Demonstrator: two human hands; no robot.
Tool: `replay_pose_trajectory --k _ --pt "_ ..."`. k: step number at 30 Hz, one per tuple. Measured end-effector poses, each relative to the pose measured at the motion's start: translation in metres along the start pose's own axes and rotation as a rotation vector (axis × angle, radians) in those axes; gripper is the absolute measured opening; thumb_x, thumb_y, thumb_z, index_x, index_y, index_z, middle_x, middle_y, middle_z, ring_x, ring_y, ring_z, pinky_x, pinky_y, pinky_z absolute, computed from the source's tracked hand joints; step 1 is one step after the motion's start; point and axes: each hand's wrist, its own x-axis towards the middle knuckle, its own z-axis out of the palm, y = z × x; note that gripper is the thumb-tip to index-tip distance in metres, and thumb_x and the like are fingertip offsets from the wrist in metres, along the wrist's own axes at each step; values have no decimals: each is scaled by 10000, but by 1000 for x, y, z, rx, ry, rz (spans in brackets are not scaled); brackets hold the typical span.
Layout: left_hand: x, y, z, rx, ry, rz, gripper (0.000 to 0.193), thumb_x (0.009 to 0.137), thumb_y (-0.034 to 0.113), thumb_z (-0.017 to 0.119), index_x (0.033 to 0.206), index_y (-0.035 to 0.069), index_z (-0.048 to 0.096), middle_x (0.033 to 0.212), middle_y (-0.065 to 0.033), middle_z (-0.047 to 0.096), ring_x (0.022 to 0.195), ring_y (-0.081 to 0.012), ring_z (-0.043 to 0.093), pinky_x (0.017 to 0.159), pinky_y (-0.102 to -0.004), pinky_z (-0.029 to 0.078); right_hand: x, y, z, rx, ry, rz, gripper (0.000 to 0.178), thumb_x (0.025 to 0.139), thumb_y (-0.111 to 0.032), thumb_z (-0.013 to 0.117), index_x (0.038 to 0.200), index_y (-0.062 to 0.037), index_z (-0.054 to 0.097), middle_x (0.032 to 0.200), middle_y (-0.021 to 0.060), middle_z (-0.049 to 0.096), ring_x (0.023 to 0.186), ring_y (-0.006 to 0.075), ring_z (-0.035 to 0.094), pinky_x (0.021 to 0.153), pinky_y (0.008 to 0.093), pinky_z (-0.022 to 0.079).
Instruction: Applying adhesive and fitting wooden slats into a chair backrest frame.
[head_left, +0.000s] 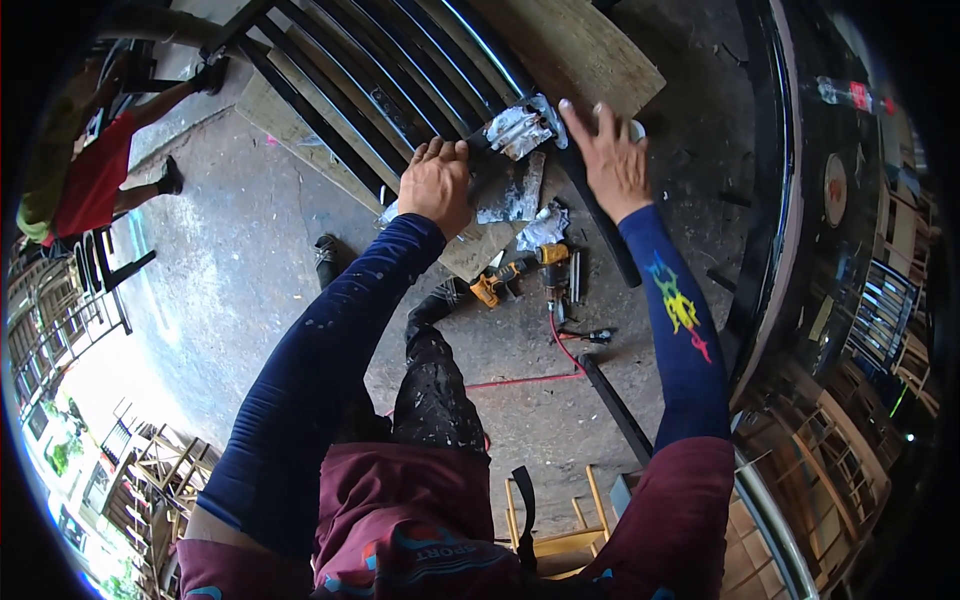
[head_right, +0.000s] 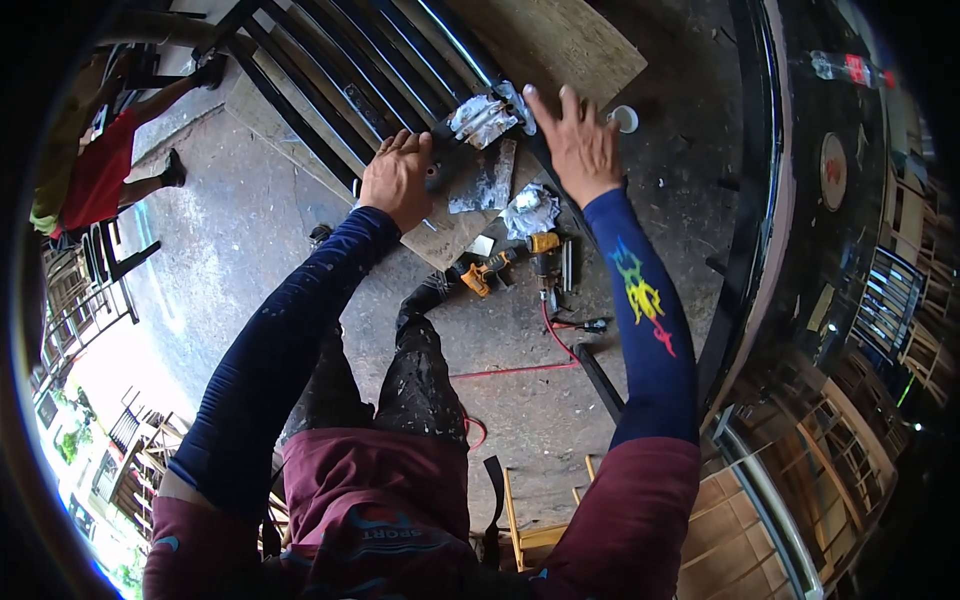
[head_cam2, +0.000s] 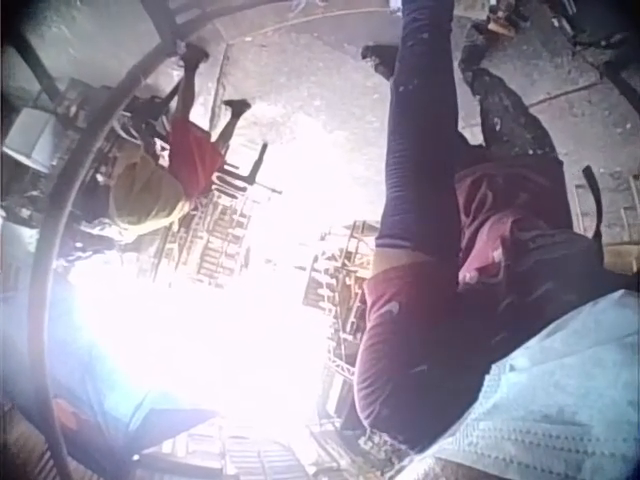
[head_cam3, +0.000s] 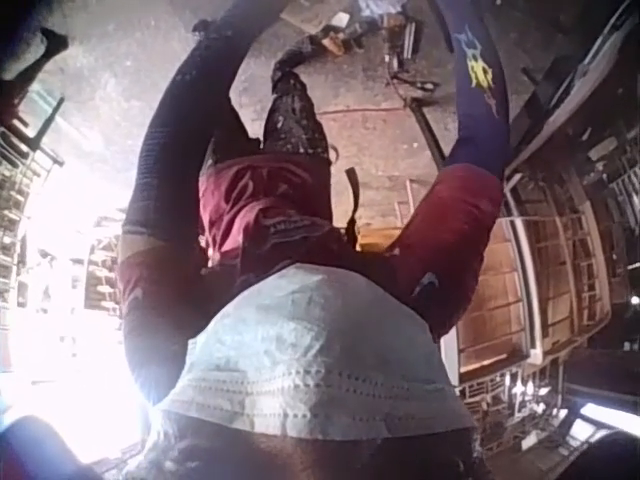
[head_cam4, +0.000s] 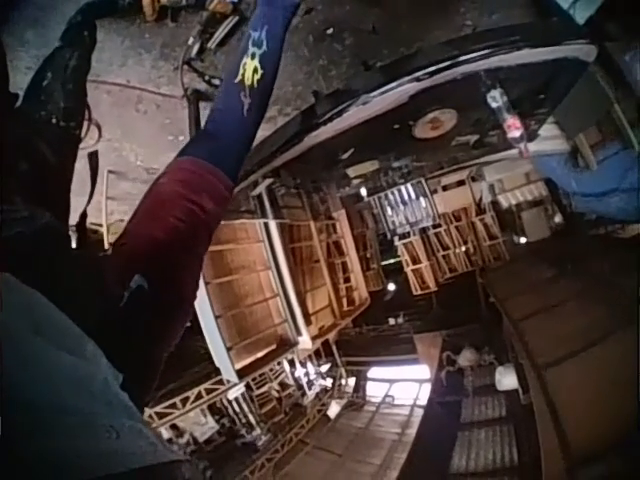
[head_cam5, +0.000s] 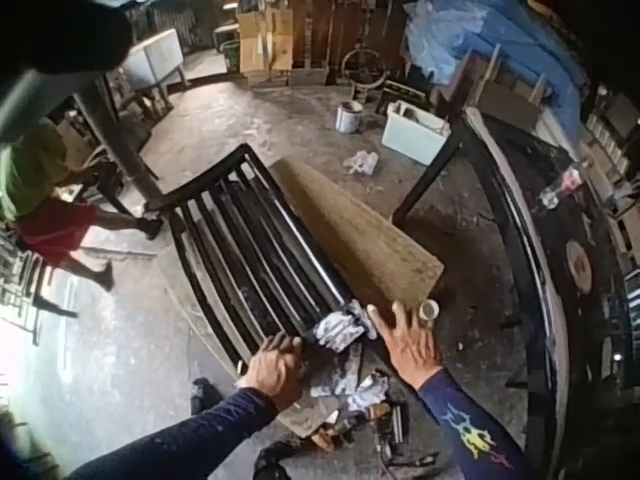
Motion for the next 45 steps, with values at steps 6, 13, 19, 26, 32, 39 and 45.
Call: replay_pose_trajectory --k 6,13,19,26,32,39,45 --pt "-2 2 5 61 -18 19 606 750 146 670 1303 -59 529 1267 -240 604 1308 -385 507 1150 -442 366 -51 -35 1 207 -28 68 580 925 -103 543 1475 -252 433 1263 120 464 1068 315 565 829 579 532" --pt "-3 -5 7 73 44 43 792 621 213 810 1325 -28 537 1179 -202 637 1210 -375 569 1038 -412 476 -103 -84 -16 579 177 431 875 716 -5 727 1502 -152 374 1191 166 460 1086 330 559 833 444 497" --pt "17 -11 9 237 -63 86 754 656 432 863 1238 29 604 1129 -159 676 1062 -320 659 849 -395 572 -231 -202 -8 796 -47 597 830 759 49 656 1515 -128 364 1268 223 454 1169 381 540 885 433 530" --pt "70 -27 -7 680 -370 685 382 808 410 723 1004 85 766 938 -118 750 912 -337 711 795 -440 572 -191 -261 -44 972 121 544 872 751 84 616 1529 -220 364 1151 170 462 999 344 569 811 416 529" --pt "108 -79 14 1059 -345 1197 316 870 295 605 1043 77 755 1082 -152 720 1015 -318 693 833 -443 572 -117 -260 -42 837 294 363 953 739 90 658 1542 -317 343 1191 182 471 1088 357 574 780 436 551" --pt "69 -49 3 237 -486 465 573 914 380 565 1451 185 519 1246 -175 655 1219 -347 602 1034 -429 496 -138 -251 -37 646 217 364 869 727 17 722 1485 -305 445 1148 134 477 986 335 600 687 426 513" --pt "81 -79 -7 332 -270 429 391 916 195 555 1296 138 622 1144 -168 708 1104 -347 679 900 -450 571 -77 -270 -58 730 203 190 867 725 71 674 1482 -289 450 1130 146 464 999 328 594 720 437 533"
